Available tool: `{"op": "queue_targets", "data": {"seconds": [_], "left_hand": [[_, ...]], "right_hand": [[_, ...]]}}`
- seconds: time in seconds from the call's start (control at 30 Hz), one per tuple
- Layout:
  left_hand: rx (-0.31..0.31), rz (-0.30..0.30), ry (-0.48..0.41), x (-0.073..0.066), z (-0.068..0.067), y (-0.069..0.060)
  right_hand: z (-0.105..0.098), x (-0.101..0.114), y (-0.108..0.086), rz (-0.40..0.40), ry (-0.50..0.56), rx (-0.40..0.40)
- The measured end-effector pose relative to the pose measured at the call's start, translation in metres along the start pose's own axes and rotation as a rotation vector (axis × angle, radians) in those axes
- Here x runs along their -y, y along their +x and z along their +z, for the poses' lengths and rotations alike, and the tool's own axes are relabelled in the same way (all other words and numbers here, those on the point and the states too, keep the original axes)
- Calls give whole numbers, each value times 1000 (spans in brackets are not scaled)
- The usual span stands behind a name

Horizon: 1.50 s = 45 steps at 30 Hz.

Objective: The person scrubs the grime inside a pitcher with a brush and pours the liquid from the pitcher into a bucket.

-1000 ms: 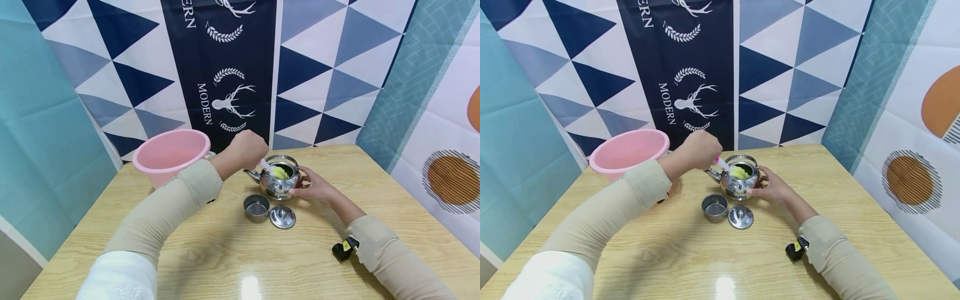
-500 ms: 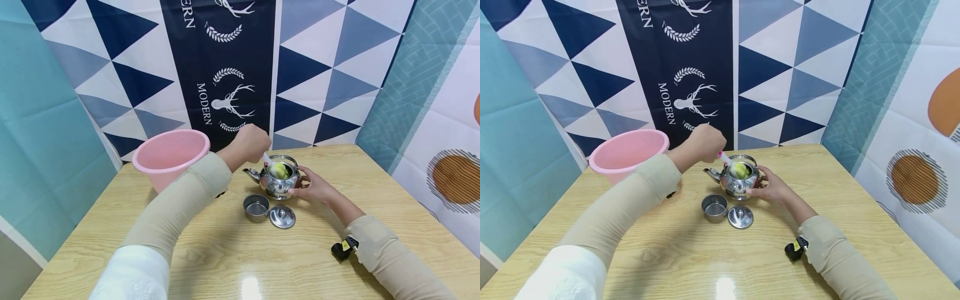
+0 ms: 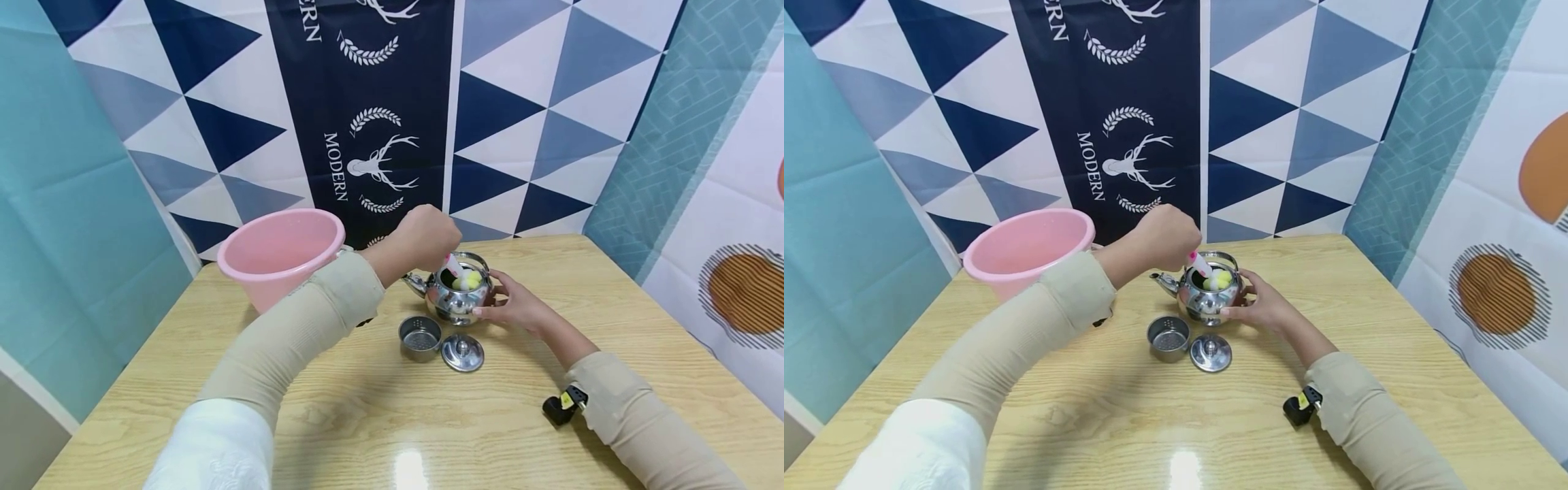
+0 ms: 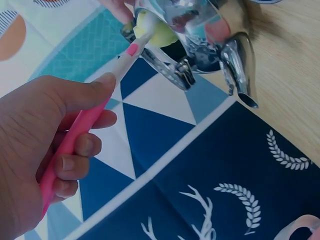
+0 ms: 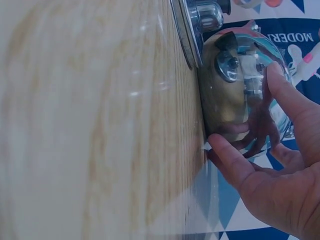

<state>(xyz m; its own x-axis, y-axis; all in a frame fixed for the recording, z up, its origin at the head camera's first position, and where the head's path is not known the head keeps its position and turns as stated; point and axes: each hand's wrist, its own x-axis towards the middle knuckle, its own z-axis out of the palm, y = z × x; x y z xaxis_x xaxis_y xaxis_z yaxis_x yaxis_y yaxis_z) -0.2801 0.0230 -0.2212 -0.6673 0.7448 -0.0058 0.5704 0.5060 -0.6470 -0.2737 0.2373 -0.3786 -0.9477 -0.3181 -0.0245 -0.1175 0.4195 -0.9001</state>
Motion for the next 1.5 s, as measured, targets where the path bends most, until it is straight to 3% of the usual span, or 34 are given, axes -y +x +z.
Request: {"op": "queue_targets", "data": {"seconds": [0.13,0.3,0.47,0.83,1.1,1.5], "left_hand": [[-9,30,2,-2,-5,-4],[28,31,11,-1,-8,-9],[54,35,92,-1,-9,-12],[49,-10,184,2,2,-6],[2,-26,151,2,1,5],[35,-4,15,-3,-8,1]], "right_hand": [[-2,-2,1,-2,-4,-2],[-2,-3,2,5,-15,-2],[0,0,2,-1,-13,4],[2,-3,5,-3,11,19],[1,-1,3,-12,1,15],[-2,-4,3,8,-7,10]]}}
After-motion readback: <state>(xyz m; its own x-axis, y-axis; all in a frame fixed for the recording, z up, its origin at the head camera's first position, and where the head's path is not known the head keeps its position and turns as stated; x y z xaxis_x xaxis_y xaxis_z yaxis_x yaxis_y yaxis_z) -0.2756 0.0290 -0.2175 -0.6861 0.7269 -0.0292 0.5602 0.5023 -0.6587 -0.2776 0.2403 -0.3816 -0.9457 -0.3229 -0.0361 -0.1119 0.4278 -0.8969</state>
